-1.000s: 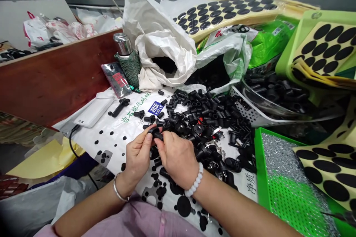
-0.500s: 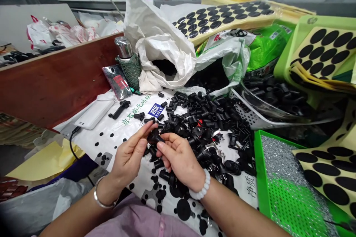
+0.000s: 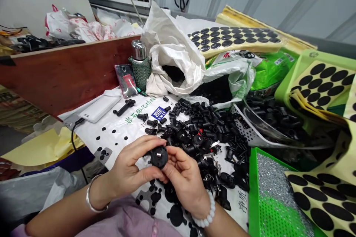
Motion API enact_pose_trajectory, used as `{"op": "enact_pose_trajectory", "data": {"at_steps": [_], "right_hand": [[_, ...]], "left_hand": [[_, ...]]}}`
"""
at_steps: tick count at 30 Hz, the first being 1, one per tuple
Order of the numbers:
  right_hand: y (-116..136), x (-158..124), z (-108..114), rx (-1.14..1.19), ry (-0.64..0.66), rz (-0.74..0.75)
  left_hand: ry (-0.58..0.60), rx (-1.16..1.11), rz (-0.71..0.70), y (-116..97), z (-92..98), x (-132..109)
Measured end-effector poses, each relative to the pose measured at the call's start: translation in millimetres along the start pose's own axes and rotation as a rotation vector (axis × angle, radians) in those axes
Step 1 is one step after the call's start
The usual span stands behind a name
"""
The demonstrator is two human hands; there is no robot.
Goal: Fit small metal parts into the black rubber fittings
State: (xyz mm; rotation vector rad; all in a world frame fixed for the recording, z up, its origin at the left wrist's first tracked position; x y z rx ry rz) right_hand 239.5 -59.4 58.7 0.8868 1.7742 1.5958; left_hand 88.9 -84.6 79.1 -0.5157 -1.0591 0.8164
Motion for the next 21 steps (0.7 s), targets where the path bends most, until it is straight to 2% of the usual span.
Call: {"op": "enact_pose_trajectory", "data": {"at_steps": [3, 8, 15, 21], "right_hand": [[2, -7, -1, -0.158, -0.053, 0.117], [2, -18, -5, -0.398, -0.146, 0.285], [1, -22, -4, -0.543, -0.235, 0.33], [-2, -26, 3, -0.675, -0.262, 0.366]], "left_hand": [[-0.072, 0.104, -0.061, -5, -2.5, -2], [-0.21, 0.199, -0.081, -13, -7.1, -2], [-0.187, 0.226, -0.041, -18, -9.9, 0], [-0.106, 0.1, -0.119, -18, -9.6, -2]]}}
Point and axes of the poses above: each hand's wrist, its own x-axis towards the middle knuckle, its own z-axis out of the back of the hand, y = z × x, the point moved 2 cm from there along x, towards the middle knuckle, and after that the axes turned 8 degrees about y, right-handed, at the moved point
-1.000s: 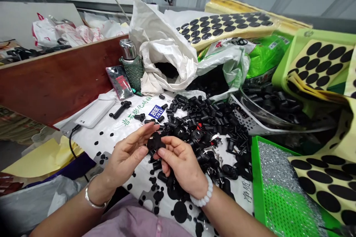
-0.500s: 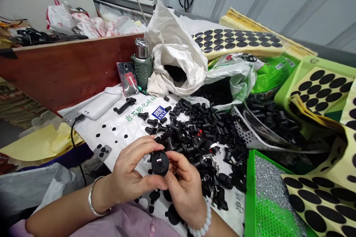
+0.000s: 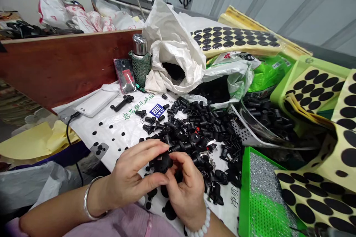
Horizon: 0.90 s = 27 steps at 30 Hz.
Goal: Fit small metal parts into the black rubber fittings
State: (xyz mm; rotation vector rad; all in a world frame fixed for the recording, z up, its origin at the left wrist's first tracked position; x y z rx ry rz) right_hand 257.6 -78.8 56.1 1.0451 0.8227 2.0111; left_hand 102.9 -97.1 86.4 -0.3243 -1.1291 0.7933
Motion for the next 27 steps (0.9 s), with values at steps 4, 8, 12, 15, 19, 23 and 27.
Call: {"op": "enact_pose_trajectory", "data": {"at_steps": [4, 8, 12, 15, 19, 23, 27], "right_hand": [[-3, -6, 4, 0.048, 0.057, -0.086], [3, -6, 3, 0.34, 0.165, -0.217], [2, -4, 1, 0.499, 0.234, -0.324], [0, -2, 3, 0.37, 0.207, -0.256], [5, 4, 9, -0.019, 0.13, -0.006], [14, 14, 6, -0.258, 0.108, 0.184], [13, 19, -2, -0.474, 0.085, 0.283]], "left_hand": [[0.109, -0.207, 0.022, 10, -3.2, -3], [0.162, -0.443, 0.078, 22, -8.7, -11], [0.223, -0.558, 0.149, 29, -12.1, -18], [0.258, -0.527, 0.152, 32, -10.5, -19], [0.303, -0.355, 0.097, 34, -7.0, -16], [0.27, -0.153, 0.062, 35, -8.4, -17], [0.149, -0.095, 0.137, 35, -16.2, -21]]}}
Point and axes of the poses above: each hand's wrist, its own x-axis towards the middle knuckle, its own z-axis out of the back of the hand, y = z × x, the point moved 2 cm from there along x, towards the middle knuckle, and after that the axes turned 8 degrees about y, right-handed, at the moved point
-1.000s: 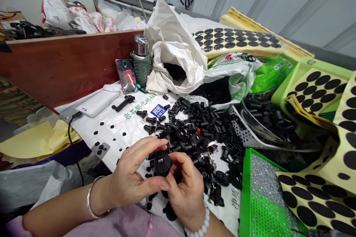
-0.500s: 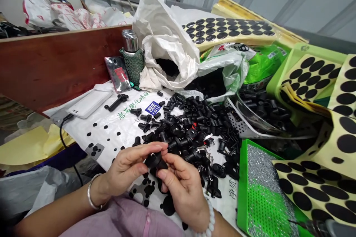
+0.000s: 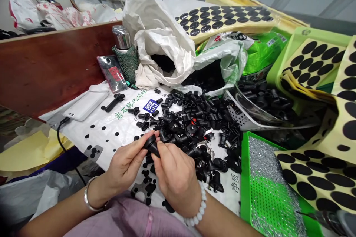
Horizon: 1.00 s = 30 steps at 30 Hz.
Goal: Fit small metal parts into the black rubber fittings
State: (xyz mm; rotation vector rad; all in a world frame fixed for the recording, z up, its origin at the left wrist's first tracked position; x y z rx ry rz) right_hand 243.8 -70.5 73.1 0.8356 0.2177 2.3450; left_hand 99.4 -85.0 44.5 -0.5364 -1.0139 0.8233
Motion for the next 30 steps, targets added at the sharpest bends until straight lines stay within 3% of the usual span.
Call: {"op": "enact_pose_trajectory", "data": {"at_steps": [3, 7, 15, 19, 23, 30], "right_hand": [[-4, 3, -4, -0.027, -0.015, -0.029], [-9, 10, -4, 0.174, 0.051, -0.169], [-9, 19, -11, 0.869, 0.224, -0.669], [-5, 22, -14, 1.152, 0.254, -0.843], [1, 23, -17, 1.28, 0.207, -0.919], [1, 25, -21, 1.293, 0.276, -0.906]], "left_hand": [[-0.097, -0.039, 0.071, 1, -6.1, -1], [-0.164, -0.081, 0.129, 3, -9.6, 1], [-0.168, 0.032, 0.064, 9, -8.8, -1], [-0.185, 0.026, 0.084, 8, -9.6, -2], [-0.223, 0.051, 0.097, 8, -10.0, -3], [-0.209, 0.195, -0.026, 8, -6.8, -2]]}}
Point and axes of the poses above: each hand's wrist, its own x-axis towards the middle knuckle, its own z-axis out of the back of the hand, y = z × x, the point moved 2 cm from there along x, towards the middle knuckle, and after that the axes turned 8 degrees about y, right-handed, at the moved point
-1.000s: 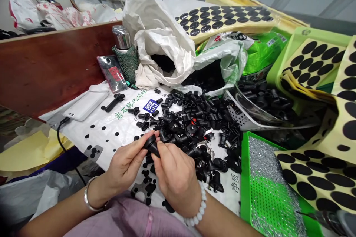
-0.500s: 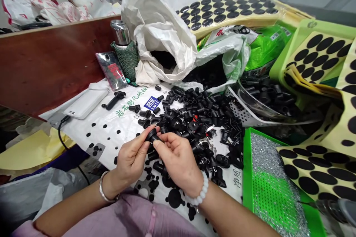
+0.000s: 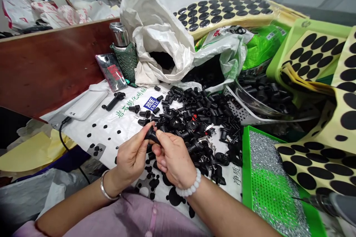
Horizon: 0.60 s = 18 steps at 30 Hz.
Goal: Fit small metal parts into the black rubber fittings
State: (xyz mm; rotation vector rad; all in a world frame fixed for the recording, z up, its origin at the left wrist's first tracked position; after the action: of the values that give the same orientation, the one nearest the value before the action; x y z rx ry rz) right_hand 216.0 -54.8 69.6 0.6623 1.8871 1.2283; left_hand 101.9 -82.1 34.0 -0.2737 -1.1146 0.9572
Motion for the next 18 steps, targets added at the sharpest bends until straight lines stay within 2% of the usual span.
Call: {"op": "enact_pose_trajectory", "data": {"at_steps": [3, 6, 8, 10, 12, 18], "right_hand": [[2, -2, 6, -0.154, 0.006, 0.052], [4, -6, 14, -0.341, -0.046, 0.157], [4, -10, 18, -0.623, -0.141, 0.295], [2, -13, 19, -0.956, -0.24, 0.437], [0, -13, 19, -1.157, -0.293, 0.503], [0, -5, 20, -1.148, -0.192, 0.392]], "left_hand": [[0.032, -0.029, 0.031, 1, 1.3, 3], [0.033, -0.181, 0.201, 4, 0.2, 5], [0.025, -0.299, 0.331, 5, -2.0, 5], [0.025, -0.372, 0.395, 4, -4.3, 5], [0.028, -0.376, 0.385, 2, -5.8, 5], [0.029, -0.218, 0.258, 5, -8.1, 4]]}}
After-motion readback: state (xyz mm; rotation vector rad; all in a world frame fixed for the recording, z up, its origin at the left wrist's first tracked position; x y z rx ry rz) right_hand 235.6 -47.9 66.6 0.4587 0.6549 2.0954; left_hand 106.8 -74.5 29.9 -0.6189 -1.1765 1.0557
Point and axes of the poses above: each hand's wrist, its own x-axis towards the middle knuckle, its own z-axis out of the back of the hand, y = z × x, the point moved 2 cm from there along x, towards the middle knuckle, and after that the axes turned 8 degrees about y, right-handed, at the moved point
